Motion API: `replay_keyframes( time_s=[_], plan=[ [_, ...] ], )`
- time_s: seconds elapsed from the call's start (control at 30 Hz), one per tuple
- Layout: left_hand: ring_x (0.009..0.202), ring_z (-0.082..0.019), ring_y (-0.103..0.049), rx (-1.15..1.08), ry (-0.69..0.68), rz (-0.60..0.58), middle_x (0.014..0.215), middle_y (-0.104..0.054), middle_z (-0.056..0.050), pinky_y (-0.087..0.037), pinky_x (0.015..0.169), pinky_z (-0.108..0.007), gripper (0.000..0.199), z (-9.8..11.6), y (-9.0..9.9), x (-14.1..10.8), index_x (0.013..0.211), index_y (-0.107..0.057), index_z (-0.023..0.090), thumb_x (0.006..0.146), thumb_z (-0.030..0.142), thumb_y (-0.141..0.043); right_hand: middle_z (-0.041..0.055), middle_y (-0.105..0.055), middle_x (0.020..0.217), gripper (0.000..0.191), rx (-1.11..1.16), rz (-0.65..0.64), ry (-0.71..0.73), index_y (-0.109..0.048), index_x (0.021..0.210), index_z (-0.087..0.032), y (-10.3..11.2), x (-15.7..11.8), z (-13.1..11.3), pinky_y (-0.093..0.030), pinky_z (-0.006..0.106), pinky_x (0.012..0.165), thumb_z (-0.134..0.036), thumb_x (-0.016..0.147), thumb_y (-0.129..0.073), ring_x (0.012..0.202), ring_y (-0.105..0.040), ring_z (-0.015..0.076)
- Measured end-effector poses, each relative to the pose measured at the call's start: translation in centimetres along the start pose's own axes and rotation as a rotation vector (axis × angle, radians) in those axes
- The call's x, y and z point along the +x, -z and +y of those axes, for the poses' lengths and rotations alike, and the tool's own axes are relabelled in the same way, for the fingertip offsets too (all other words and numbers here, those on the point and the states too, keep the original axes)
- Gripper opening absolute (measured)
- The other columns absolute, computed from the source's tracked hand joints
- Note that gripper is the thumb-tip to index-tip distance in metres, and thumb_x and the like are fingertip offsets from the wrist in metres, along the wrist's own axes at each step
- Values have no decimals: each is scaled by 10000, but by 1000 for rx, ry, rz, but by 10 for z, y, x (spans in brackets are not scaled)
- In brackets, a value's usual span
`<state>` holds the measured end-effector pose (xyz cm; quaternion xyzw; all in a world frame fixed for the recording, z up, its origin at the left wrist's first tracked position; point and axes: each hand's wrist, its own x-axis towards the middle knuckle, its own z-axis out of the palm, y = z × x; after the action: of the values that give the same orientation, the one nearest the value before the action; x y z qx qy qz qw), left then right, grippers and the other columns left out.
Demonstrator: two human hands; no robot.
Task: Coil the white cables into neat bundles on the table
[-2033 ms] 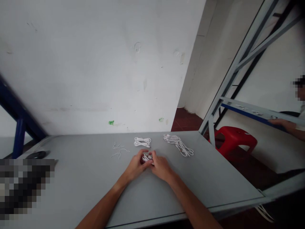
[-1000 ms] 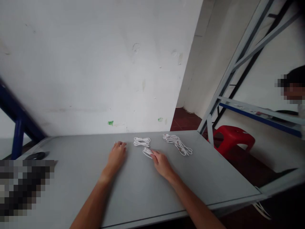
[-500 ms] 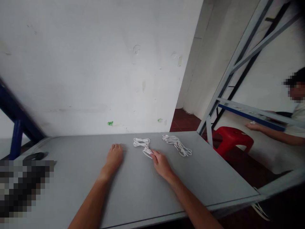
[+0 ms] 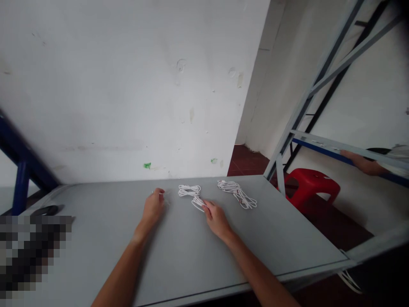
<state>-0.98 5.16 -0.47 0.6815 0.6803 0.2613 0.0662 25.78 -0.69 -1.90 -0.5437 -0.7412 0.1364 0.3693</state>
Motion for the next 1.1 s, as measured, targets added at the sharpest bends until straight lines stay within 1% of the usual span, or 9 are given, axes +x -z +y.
replay_keyframes(
  time_s=[0.07, 0.17, 0.33, 0.4, 0.57, 0.73, 0.87, 1.0, 1.1],
  plan=[
    [841, -203, -650, -86, -20, 35, 913, -716, -91, -459, 767, -300, 305, -1, 1, 1, 1056, -629, 160, 892, 147, -372, 154, -698, 1041, 373, 1, 0, 0, -647, 1172, -109, 0, 0, -1, -458, 322, 859, -283, 998, -367, 952, -639, 242],
    [901, -212, -646, -107, -65, 70, 970, -716, -101, -467, 833, -325, 309, -3, 0, 3, 973, -668, 153, 866, 144, -378, 144, -700, 1017, 364, 0, 5, 6, -651, 1154, -120, 2, 0, -2, -458, 319, 828, -279, 997, -362, 915, -638, 237],
    [962, -241, -623, -29, -96, 113, 1013, -698, -132, -465, 855, -345, 311, -8, -3, 2, 1031, -656, 124, 886, 184, -388, 121, -704, 963, 349, -16, 0, 10, -661, 1113, -142, 4, 0, -4, -452, 301, 759, -278, 996, -362, 826, -632, 216],
    [980, -259, -608, 36, -102, 92, 1026, -688, -142, -459, 861, -357, 302, -10, -4, 0, 1045, -652, 120, 891, 206, -406, 123, -705, 971, 346, -16, 3, 10, -660, 1125, -143, 5, 0, -4, -452, 297, 754, -276, 993, -368, 827, -633, 216],
    [985, -289, -588, 181, -158, -26, 1014, -685, -150, -429, 898, -381, 287, -10, -3, -3, 1035, -673, 118, 891, 253, -464, 122, -706, 985, 341, -10, 3, 18, -658, 1137, -149, 5, 0, -4, -452, 290, 768, -263, 991, -372, 851, -639, 213],
    [944, -284, -591, 224, -177, -69, 962, -686, -133, -425, 875, -377, 264, -8, -5, -3, 983, -686, 159, 907, 243, -448, 129, -709, 985, 336, -21, -18, 5, -658, 1119, -145, 6, -1, -6, -451, 301, 752, -265, 991, -371, 833, -644, 222],
    [950, -278, -581, 212, -183, -68, 940, -669, -140, -424, 869, -374, 240, -5, -7, -3, 896, -676, 152, 902, 204, -442, 132, -711, 984, 343, 8, -11, 9, -666, 1089, -150, 5, 0, -6, -456, 315, 772, -284, 989, -367, 857, -646, 233],
    [935, -252, -598, 123, -131, -10, 956, -664, -150, -437, 842, -353, 227, -1, -5, -3, 901, -642, 133, 903, 195, -424, 146, -707, 994, 378, 84, 25, -9, -671, 1101, -138, 4, 0, -5, -462, 349, 805, -327, 980, -368, 872, -642, 249],
    [812, -213, -628, -128, -5, 47, 865, -684, -104, -458, 751, -317, 202, 6, 1, -3, 925, -602, 147, 901, 242, -426, 130, -704, 1004, 405, 287, 58, -38, -674, 1117, -140, 7, 1, -6, -464, 350, 828, -401, 971, -402, 899, -632, 241]
  ],
)
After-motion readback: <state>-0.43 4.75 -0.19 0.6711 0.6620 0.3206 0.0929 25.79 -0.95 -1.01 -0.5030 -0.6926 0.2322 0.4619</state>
